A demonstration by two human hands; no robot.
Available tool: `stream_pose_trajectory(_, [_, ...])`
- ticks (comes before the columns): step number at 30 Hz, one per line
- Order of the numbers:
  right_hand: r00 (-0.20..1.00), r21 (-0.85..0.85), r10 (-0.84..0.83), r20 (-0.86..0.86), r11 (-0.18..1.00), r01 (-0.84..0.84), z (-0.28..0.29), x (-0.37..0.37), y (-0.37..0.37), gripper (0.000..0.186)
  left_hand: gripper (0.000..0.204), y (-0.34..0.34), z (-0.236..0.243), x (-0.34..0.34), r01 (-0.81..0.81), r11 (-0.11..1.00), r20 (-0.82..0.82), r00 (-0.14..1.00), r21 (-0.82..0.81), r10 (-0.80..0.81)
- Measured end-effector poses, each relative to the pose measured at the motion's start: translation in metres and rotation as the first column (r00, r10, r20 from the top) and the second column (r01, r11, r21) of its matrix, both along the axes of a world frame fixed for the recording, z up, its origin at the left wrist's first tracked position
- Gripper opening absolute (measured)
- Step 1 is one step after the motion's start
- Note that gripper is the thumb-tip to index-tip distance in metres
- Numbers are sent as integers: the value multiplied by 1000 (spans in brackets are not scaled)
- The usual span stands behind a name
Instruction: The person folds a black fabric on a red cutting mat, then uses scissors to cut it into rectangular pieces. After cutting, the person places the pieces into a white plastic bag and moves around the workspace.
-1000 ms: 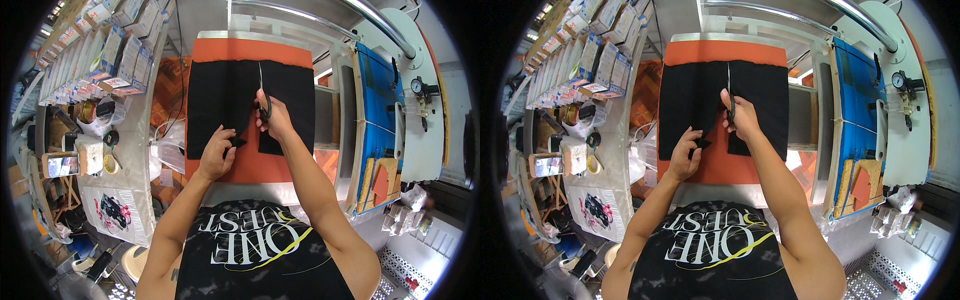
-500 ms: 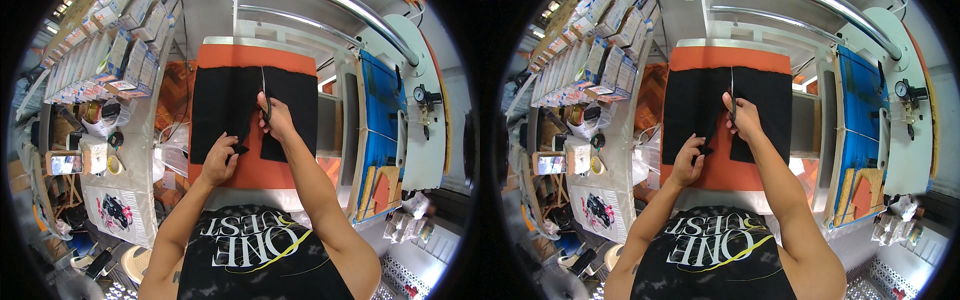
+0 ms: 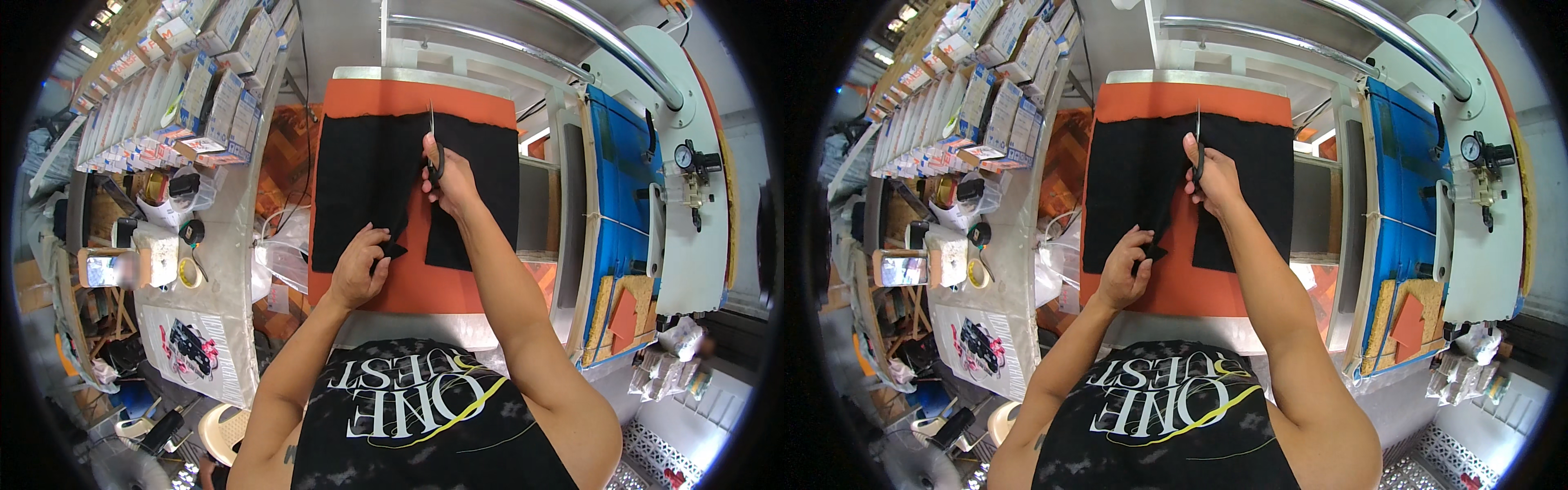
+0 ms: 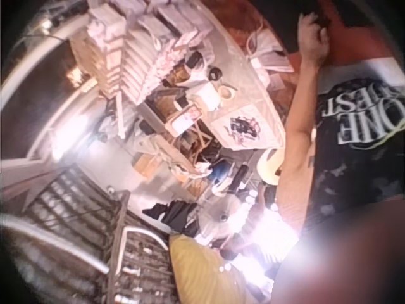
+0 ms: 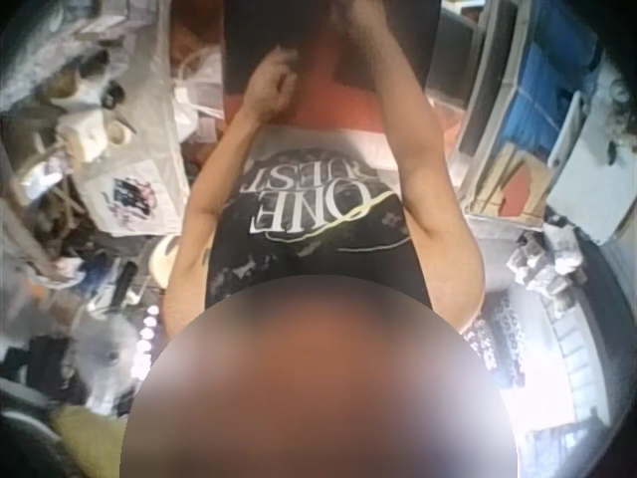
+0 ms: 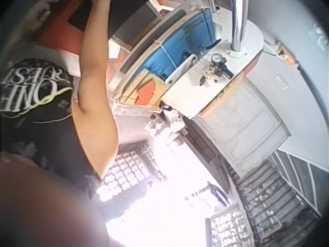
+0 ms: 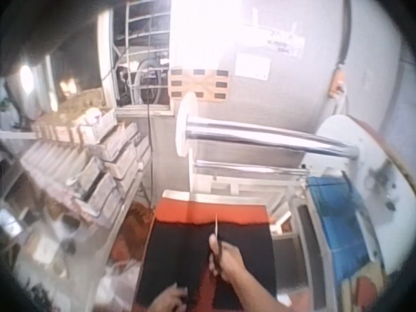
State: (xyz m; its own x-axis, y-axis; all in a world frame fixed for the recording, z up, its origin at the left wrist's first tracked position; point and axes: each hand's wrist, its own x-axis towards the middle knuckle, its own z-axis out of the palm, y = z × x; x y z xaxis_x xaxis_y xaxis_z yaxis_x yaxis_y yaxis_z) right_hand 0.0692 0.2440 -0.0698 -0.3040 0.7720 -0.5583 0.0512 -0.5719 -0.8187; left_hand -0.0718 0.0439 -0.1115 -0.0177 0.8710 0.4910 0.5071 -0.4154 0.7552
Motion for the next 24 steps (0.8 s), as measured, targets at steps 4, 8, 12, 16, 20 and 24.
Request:
stream_pose_trajectory(4, [1000,-23,-17,-9,1000,16,1,-2,5,55,14,-1,-1,0,-10,1000,5,1000,11,9])
stream_pose_trajectory(8, [1000,17,-13,-24,1000,14,1,-4,10,55,15,-2,-1,0,-13,1000,-8,1000,7,13])
stream_pose_trajectory(12, [1000,0,-20,-18,1000,20,0,-5,12,55,14,-5,0,1,-47,999,46,998,-7,47])
stream_pose_trajectory(16, [999,-3,-16,-33,1000,16,0,-6,12,55,11,-13,0,1,-122,990,126,984,-66,129])
stream_pose_trajectory(20, [999,-7,-15,-50,1000,15,0,-6,14,55,10,-20,3,-2,-200,974,175,961,-104,216])
stream_pose_trajectory(24, [998,7,6,-63,1000,-6,-5,-8,18,54,8,-21,16,2,-296,950,227,923,-100,311])
